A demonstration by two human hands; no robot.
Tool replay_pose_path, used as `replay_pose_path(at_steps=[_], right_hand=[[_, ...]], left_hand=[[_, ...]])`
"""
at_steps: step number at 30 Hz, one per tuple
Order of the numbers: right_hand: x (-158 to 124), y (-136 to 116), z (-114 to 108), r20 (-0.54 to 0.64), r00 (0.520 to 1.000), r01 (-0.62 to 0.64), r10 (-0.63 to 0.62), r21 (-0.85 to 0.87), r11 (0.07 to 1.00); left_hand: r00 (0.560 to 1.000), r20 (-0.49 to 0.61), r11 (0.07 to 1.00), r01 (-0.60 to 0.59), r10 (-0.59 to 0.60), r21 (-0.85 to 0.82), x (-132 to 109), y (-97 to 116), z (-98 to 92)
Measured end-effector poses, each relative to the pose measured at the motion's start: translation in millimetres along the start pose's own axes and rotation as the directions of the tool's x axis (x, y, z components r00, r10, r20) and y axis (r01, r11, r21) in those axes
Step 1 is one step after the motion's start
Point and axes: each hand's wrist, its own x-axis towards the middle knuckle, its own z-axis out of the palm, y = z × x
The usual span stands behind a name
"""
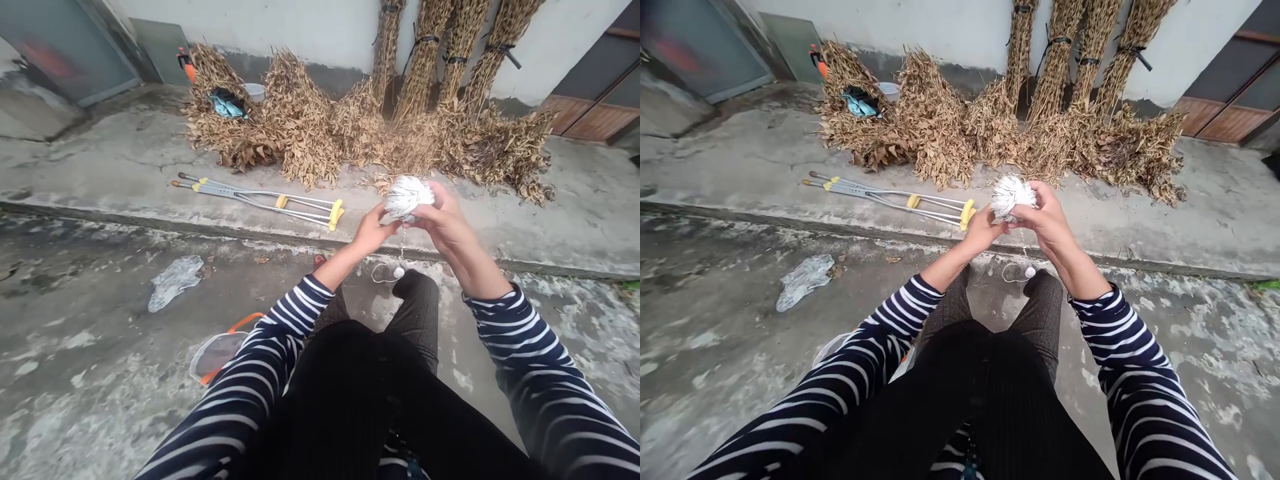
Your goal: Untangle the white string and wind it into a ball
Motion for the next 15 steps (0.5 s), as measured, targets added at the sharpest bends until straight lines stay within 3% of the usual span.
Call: replay_pose_path(at_steps=[3,5,11,15], right_hand=[[4,2,-1,0.008,0.999,-0.043,0.043,0.027,0.999],[4,3,-5,0.021,0.998,-0.058,0.057,0.064,0.996],[3,4,-23,0.125,0.980,-0.180,0.157,0.208,0.961],[3,9,-33,0.179,0.972,-0.194,0.152,0.248,0.949]], left_hand=[[0.998,-0.013,0.983,0.054,-0.057,-0.174,6,4,27.5],[0.995,-0.012,0.970,0.091,-0.096,-0.224,6,5,33.0],[0.988,0.106,0.969,0.135,-0.114,-0.209,-3,12,12.8],[0.972,0.212,0.961,0.150,-0.100,-0.232,-7,24,-3.2]])
